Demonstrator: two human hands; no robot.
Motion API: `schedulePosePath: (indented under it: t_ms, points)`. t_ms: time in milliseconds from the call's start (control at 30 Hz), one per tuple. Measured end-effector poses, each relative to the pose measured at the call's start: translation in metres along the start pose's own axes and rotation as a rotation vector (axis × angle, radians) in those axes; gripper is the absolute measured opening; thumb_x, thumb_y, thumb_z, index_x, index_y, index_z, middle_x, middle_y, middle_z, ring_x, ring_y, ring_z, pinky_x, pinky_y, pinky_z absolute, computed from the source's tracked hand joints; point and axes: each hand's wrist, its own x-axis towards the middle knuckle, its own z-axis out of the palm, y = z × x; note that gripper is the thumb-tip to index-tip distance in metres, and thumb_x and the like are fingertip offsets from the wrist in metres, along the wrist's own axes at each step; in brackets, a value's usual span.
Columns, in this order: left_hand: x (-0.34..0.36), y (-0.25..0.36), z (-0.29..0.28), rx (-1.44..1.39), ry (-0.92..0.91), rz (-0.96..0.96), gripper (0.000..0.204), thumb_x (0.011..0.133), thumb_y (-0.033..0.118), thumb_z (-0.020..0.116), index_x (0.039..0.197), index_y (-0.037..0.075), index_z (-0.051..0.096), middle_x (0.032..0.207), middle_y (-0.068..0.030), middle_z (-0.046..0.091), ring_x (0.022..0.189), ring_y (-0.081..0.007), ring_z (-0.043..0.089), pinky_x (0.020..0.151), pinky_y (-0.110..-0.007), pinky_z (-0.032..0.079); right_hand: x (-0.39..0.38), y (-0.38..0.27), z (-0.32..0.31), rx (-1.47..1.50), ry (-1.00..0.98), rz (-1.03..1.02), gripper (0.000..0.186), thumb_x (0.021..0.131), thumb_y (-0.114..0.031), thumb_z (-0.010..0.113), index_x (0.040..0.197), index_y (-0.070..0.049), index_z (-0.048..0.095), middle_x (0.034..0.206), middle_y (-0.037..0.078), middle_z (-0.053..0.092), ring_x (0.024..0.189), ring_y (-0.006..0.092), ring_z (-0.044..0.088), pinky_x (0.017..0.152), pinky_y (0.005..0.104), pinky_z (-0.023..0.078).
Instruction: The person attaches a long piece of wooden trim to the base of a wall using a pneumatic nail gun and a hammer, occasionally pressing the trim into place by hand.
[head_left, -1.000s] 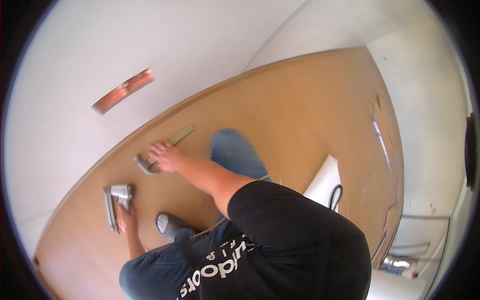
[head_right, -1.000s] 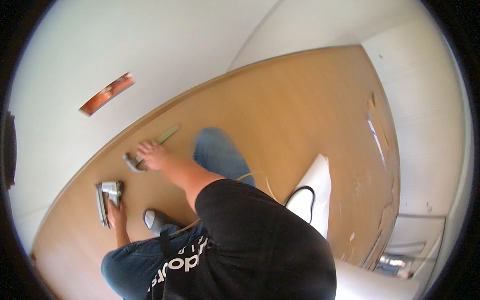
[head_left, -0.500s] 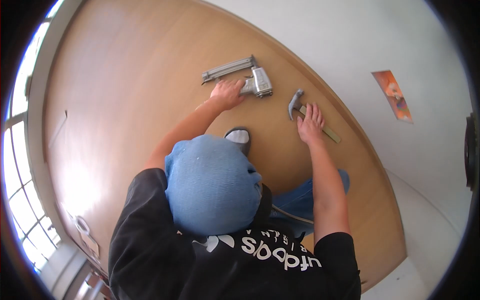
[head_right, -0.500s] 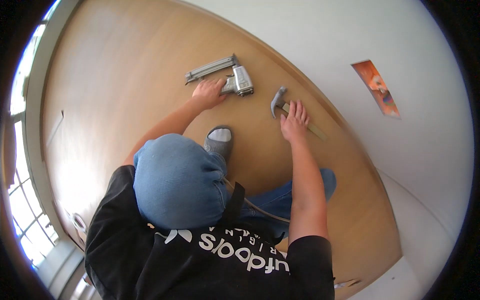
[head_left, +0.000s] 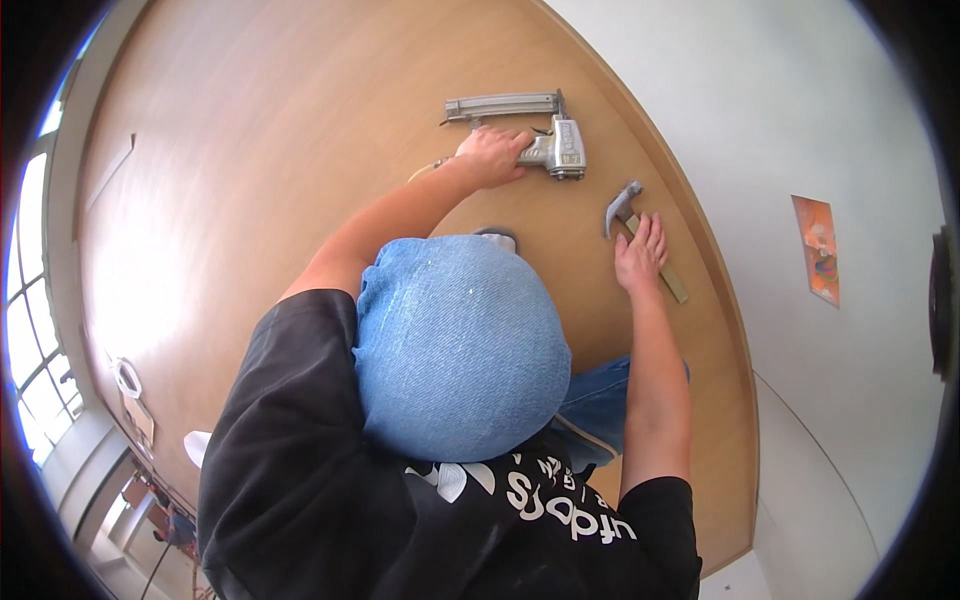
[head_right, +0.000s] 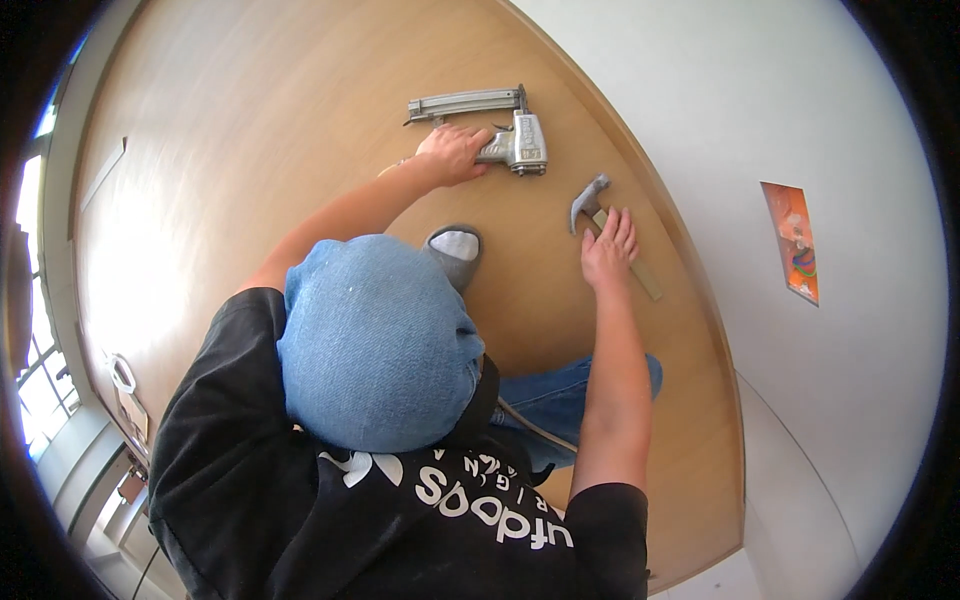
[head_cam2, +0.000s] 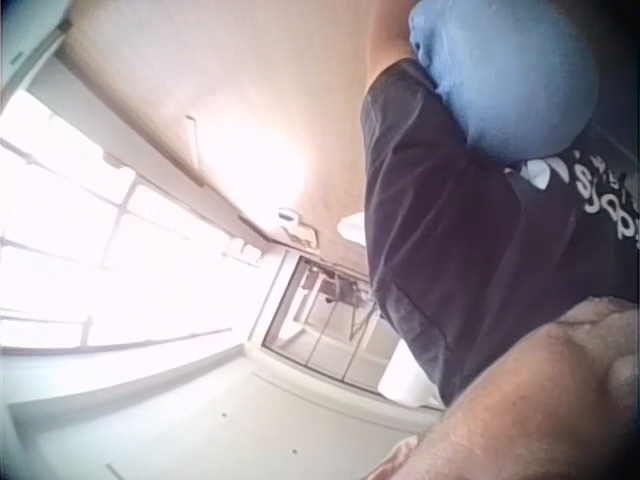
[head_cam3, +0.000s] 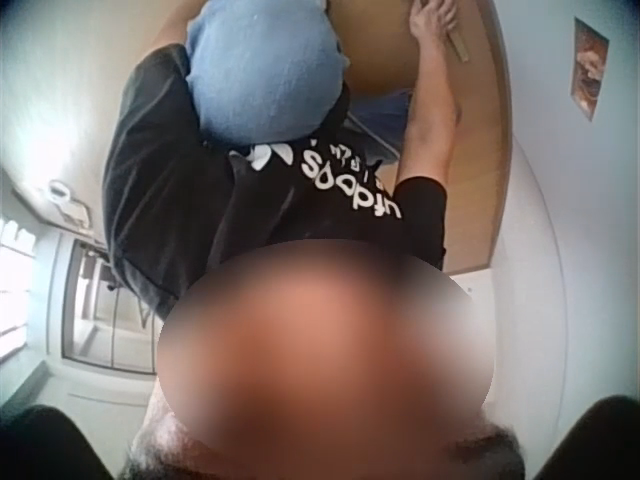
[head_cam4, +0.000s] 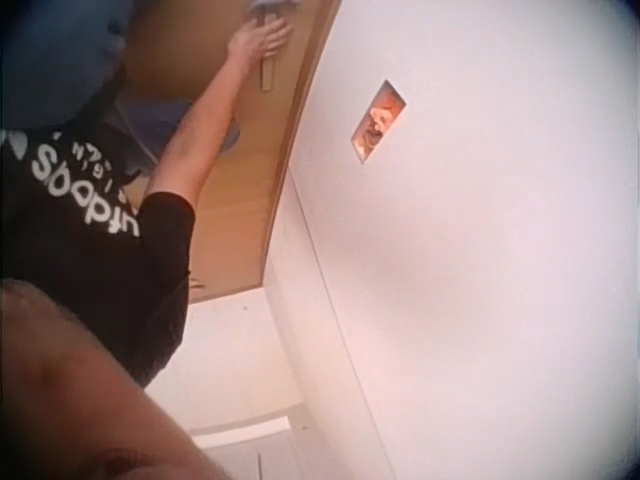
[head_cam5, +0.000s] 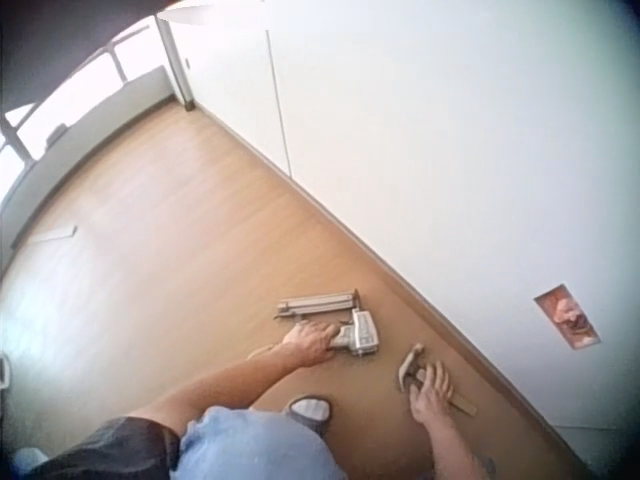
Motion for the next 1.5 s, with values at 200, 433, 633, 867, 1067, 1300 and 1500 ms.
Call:
schedulePosePath:
  t_ms: [200, 433, 633, 867, 1067, 1300, 1500]
  points:
    - [0.000, 0.000, 0.000, 0.013, -0.003, -0.016, 0.048, 0.089, 0.043, 0.072, 0.123, 0.012, 0.055, 0.119, -0.0142, 0.069, 0.118, -0.0328, 0.064, 0.103, -0.046, 0.048, 0.000, 0.000, 0.002, -0.001, 0.004, -0.005, 0.074, 0.099, -0.041, 0.060, 0.160, -0.014, 0.027, 0.169, 0.015, 0.022, 0.153, 0.0385, 0.024, 0.121, 0.0611, 0.022]
    - [0.000, 0.002, -0.001, -0.004, -0.025, -0.023, 0.049, 0.091, 0.045, 0.070, 0.126, 0.013, 0.056, 0.121, -0.0143, 0.069, 0.120, -0.0324, 0.064, 0.104, -0.045, 0.047, -0.001, 0.003, 0.005, -0.017, 0.014, -0.010, 0.075, 0.098, -0.041, 0.061, 0.160, -0.014, 0.027, 0.169, 0.015, 0.021, 0.153, 0.0387, 0.024, 0.121, 0.0612, 0.022]
    - [-0.002, -0.003, 0.002, -0.011, 0.017, -0.010, 0.048, 0.091, 0.042, 0.071, 0.125, 0.012, 0.056, 0.119, -0.0138, 0.070, 0.118, -0.0312, 0.065, 0.102, -0.045, 0.048, 0.002, 0.001, 0.002, 0.022, -0.024, 0.007, 0.075, 0.097, -0.038, 0.061, 0.160, -0.013, 0.028, 0.169, 0.015, 0.019, 0.154, 0.0377, 0.021, 0.122, 0.0613, 0.020]
    - [-0.001, -0.009, 0.005, -0.011, 0.009, -0.012, 0.047, 0.088, 0.038, 0.074, 0.122, 0.011, 0.056, 0.115, -0.0123, 0.070, 0.113, -0.0297, 0.066, 0.099, -0.044, 0.049, 0.051, 0.004, -0.039, 0.512, 0.182, 0.157, 0.042, 0.098, -0.025, 0.060, 0.136, -0.008, 0.062, 0.143, 0.018, 0.059, 0.123, 0.0344, 0.063, 0.098, 0.0444, 0.051]
    - [0.000, -0.010, 0.006, -0.076, 0.102, 0.058, 0.038, 0.087, 0.030, 0.072, 0.117, 0.010, 0.060, 0.110, -0.0108, 0.070, 0.110, -0.0298, 0.067, 0.094, -0.043, 0.050, 0.146, -0.096, -0.072, 0.497, -0.073, 0.244, 0.055, 0.105, -0.047, 0.046, 0.100, -0.001, 0.076, 0.097, 0.019, 0.076, 0.099, 0.0371, 0.072, 0.093, 0.0468, 0.053]
    - [0.004, -0.014, 0.007, -0.102, 0.053, 0.083, 0.040, 0.086, 0.032, 0.076, 0.115, 0.010, 0.059, 0.109, -0.0079, 0.067, 0.109, -0.0274, 0.066, 0.094, -0.043, 0.049, 0.212, -0.140, -0.039, -0.076, -0.003, 0.216, 0.069, 0.107, -0.050, 0.037, 0.087, 0.003, 0.078, 0.096, 0.029, 0.074, 0.095, 0.0466, 0.072, 0.087, 0.0531, 0.059]
    - [0.005, -0.014, 0.009, -0.089, 0.118, 0.098, 0.032, 0.086, 0.029, 0.073, 0.108, 0.009, 0.061, 0.106, -0.0089, 0.069, 0.103, -0.0262, 0.068, 0.088, -0.040, 0.050, 0.207, -0.155, -0.048, -0.035, 0.002, 0.315, 0.067, 0.107, -0.049, 0.038, 0.093, 0.004, 0.078, 0.101, 0.029, 0.074, 0.100, 0.0464, 0.071, 0.090, 0.0526, 0.057]
